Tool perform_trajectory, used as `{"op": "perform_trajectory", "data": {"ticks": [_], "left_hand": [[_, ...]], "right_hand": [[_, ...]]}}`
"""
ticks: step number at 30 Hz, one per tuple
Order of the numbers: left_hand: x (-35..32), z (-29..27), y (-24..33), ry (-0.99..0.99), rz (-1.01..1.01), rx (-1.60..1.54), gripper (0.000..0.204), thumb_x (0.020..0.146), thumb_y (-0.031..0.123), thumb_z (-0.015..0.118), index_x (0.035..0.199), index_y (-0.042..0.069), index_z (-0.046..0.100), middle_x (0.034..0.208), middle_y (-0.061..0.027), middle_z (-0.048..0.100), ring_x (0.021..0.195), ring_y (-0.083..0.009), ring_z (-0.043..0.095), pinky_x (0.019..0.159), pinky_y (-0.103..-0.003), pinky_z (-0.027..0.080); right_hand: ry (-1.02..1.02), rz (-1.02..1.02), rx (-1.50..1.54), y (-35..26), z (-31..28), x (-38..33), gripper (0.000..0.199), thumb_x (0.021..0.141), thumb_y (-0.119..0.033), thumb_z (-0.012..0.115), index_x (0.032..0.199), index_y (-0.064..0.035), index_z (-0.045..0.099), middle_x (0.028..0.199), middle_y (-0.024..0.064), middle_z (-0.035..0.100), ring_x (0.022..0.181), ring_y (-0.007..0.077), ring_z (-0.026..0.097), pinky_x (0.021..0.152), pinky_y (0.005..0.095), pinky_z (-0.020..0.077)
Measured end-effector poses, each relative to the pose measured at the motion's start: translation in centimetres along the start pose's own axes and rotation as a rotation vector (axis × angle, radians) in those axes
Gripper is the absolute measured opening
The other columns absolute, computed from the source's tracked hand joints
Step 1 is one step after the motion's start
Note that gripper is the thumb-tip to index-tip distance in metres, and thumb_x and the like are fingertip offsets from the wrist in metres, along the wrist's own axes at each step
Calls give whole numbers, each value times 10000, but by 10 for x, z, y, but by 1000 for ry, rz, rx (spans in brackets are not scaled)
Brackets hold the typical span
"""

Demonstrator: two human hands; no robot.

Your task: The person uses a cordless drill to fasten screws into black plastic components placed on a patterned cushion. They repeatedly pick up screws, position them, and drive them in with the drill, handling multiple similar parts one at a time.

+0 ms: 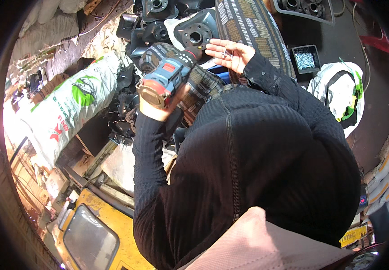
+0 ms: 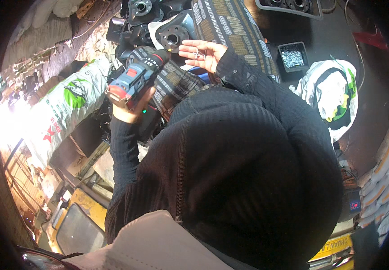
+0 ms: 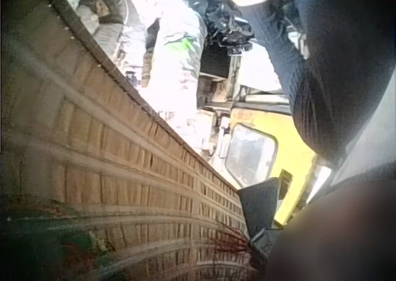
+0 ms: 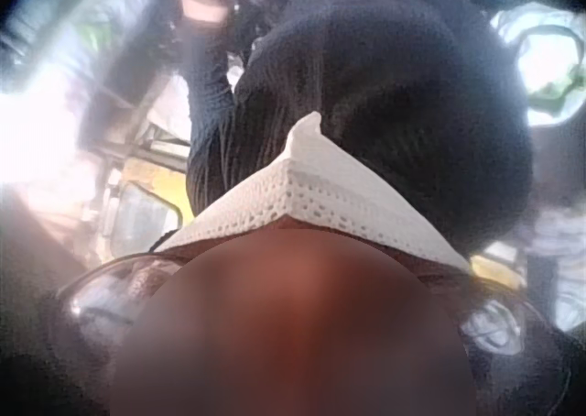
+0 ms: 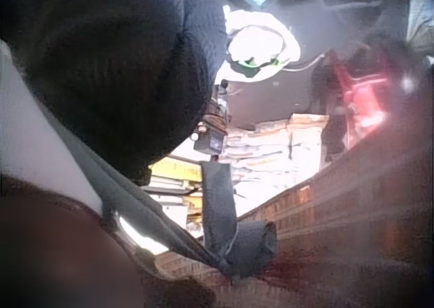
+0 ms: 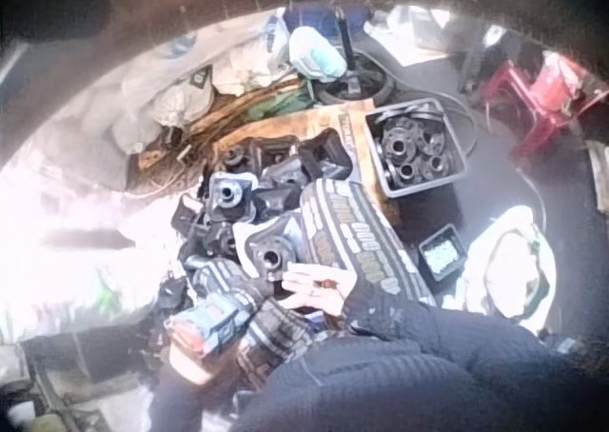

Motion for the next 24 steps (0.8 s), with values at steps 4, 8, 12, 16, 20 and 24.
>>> {"op": "perform_trajectory", "data": {"ticks": [4, 8, 12, 16, 20, 24], "left_hand": [[-19, -2, 31, 48, 76, -109, 313, 720, 266, 697, 950, 76, 605, 869, -88, 623, 791, -262, 607, 707, -367, 480], [-26, 15, 31, -28, -87, -209, 411, 714, 326, 704, 998, 58, 577, 911, -100, 623, 818, -267, 614, 729, -357, 484], [-34, 15, 31, 46, -121, -259, 301, 716, 308, 691, 911, 88, 626, 823, -80, 631, 738, -255, 621, 644, -355, 484], [-35, 15, 30, 45, -98, -194, 289, 716, 301, 685, 897, 86, 623, 817, -80, 627, 734, -265, 615, 645, -357, 483], [-35, 12, 32, 88, -23, -85, 275, 719, 286, 677, 895, 84, 617, 814, -79, 622, 736, -272, 609, 649, -361, 481], [-38, 10, 28, 69, -55, -171, 271, 716, 272, 681, 899, 83, 614, 813, -79, 620, 743, -269, 607, 654, -360, 479]], "right_hand": [[99, -50, -131, 4, 2, 3, 373, 879, -92, 464, 1223, 44, 418, 1212, 186, 496, 1140, 277, 488, 893, 358, 469], [138, -91, -170, 9, 4, -1, 365, 867, -51, 486, 1219, 29, 429, 1202, 169, 509, 1132, 257, 498, 868, 313, 471], [133, -102, -208, 11, 7, -3, 342, 865, -33, 495, 1201, 14, 459, 1193, 154, 521, 1121, 243, 509, 849, 294, 475], [173, -91, -186, 12, 8, -3, 330, 861, -33, 507, 1185, 17, 472, 1176, 152, 531, 1102, 245, 521, 851, 310, 482], [200, -70, -275, 14, 7, -4, 381, 858, -47, 502, 1233, -8, 444, 1211, 136, 516, 1123, 220, 510, 810, 234, 489], [152, -64, -372, 14, 8, -3, 396, 846, -35, 506, 1234, 0, 439, 1207, 132, 518, 1113, 219, 516, 842, 256, 479]]}}
Point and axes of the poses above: each hand's wrist, its own x-axis towards the middle knuckle, its own z-axis out of the palm, y = z × x, the point moved 6 cm from there along x, towards the middle knuckle
